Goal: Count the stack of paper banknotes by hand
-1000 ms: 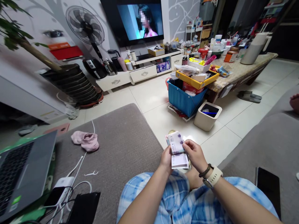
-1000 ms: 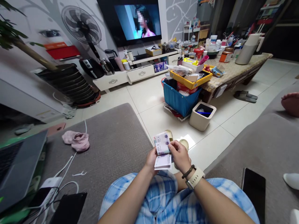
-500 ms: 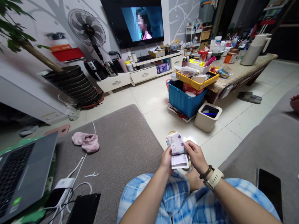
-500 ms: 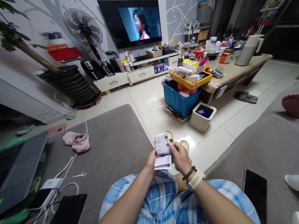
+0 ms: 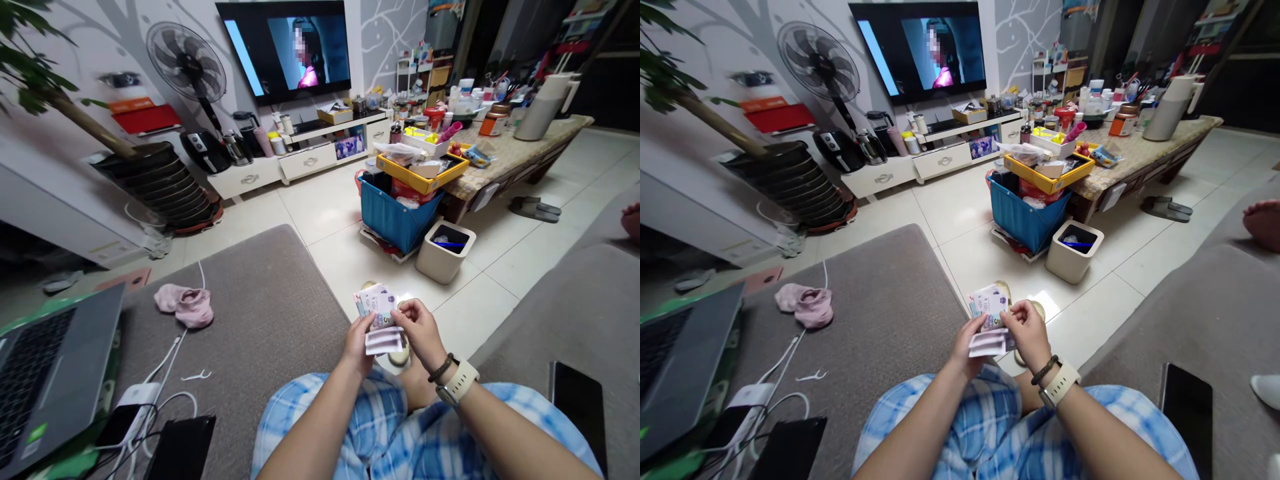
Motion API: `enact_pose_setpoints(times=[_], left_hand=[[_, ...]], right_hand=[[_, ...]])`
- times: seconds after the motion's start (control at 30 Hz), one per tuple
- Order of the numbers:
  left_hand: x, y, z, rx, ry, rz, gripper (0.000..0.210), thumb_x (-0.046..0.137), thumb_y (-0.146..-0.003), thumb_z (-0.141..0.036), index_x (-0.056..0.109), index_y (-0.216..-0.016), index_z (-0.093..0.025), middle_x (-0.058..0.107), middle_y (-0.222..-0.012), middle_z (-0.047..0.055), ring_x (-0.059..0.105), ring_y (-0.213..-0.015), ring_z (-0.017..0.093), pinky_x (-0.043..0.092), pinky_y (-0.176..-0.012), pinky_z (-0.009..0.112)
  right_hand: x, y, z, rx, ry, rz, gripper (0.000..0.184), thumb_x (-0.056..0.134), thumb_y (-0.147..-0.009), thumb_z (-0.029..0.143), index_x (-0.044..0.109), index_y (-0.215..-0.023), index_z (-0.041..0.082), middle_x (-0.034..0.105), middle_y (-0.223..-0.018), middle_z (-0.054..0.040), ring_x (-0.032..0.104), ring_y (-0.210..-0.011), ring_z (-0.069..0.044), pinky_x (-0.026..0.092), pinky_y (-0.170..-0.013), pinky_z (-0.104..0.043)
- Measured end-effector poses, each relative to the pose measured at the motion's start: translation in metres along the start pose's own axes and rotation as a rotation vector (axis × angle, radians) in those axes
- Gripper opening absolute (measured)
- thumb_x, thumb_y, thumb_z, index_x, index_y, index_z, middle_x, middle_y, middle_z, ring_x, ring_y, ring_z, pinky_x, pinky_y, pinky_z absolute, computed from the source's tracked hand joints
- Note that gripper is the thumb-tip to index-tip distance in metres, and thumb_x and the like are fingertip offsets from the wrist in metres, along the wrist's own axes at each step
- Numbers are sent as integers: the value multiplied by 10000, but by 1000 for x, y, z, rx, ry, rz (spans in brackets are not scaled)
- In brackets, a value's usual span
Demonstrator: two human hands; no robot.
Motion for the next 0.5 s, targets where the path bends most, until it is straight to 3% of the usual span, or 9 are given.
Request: enact_pose_setpoints(times=[0.23, 0.5], left_hand=[[1, -1, 1, -12, 11, -15, 149, 693, -760, -122, 700, -907, -99, 775, -806, 111, 744, -723, 240, 587, -788, 373], [-7, -11, 5, 33, 15, -14, 226, 675, -839, -281, 724, -935, -82, 780, -825, 115, 747, -722, 243, 578, -792, 353]], right_hand=[[1, -1, 1, 0, 52, 37, 371, 737, -775, 522, 572, -686, 202, 539, -649, 17, 484, -630, -155, 403, -605, -286], [10, 5, 14, -42, 34, 90, 336, 719, -803, 506, 606, -727, 198, 587, -678, 1, 515, -659, -165, 413, -620, -288]])
Point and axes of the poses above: each hand's wrist, its own y-axis away from the middle knuckle, its own x-axis out of the palm, z = x × y, the point moved 7 cm from there along -y, towards the middle knuckle
